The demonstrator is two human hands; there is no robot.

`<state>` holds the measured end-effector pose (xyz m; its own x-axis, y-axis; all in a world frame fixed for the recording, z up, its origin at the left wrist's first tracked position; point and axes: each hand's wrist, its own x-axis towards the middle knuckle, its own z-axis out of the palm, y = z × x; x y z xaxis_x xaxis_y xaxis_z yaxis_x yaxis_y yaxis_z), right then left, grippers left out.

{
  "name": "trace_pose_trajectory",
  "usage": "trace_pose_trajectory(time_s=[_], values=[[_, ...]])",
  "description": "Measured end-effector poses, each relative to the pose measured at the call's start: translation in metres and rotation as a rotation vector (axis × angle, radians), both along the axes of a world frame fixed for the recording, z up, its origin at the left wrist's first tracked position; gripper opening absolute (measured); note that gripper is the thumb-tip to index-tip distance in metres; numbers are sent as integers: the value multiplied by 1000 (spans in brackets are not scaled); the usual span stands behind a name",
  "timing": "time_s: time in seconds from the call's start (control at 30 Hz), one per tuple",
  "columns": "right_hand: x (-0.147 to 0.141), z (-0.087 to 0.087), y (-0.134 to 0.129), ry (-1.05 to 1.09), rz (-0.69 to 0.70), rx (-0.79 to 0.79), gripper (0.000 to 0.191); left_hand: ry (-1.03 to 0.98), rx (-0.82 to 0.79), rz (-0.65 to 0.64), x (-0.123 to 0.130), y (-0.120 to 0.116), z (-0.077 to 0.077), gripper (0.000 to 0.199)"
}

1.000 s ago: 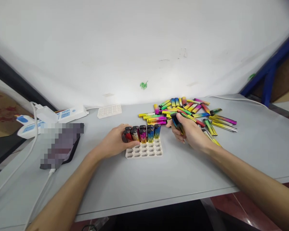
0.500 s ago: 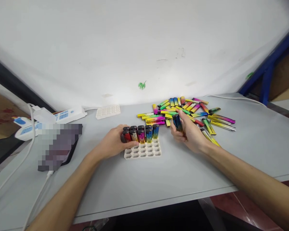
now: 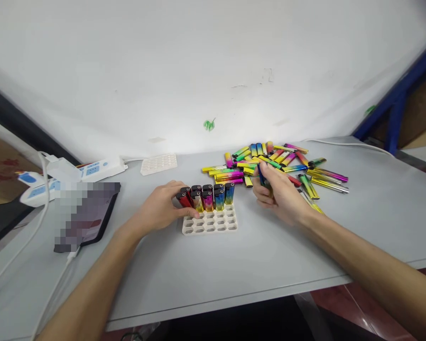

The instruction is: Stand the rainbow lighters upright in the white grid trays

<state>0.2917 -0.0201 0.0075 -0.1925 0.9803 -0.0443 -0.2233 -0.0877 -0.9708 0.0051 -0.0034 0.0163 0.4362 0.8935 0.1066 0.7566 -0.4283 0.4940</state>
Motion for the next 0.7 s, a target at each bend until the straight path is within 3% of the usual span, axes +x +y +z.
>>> trace_pose_trajectory(time_s=[0.17, 0.37, 0.7], values=[[2, -1, 3, -6, 55, -72, 62, -6, -6, 10, 1, 0, 1, 32], [1, -1, 2, 20, 15, -153, 58, 13, -6, 22, 1, 0, -1, 33], [1, -1, 3, 22, 13, -119, 60, -13, -105, 83, 4, -1, -2, 41]])
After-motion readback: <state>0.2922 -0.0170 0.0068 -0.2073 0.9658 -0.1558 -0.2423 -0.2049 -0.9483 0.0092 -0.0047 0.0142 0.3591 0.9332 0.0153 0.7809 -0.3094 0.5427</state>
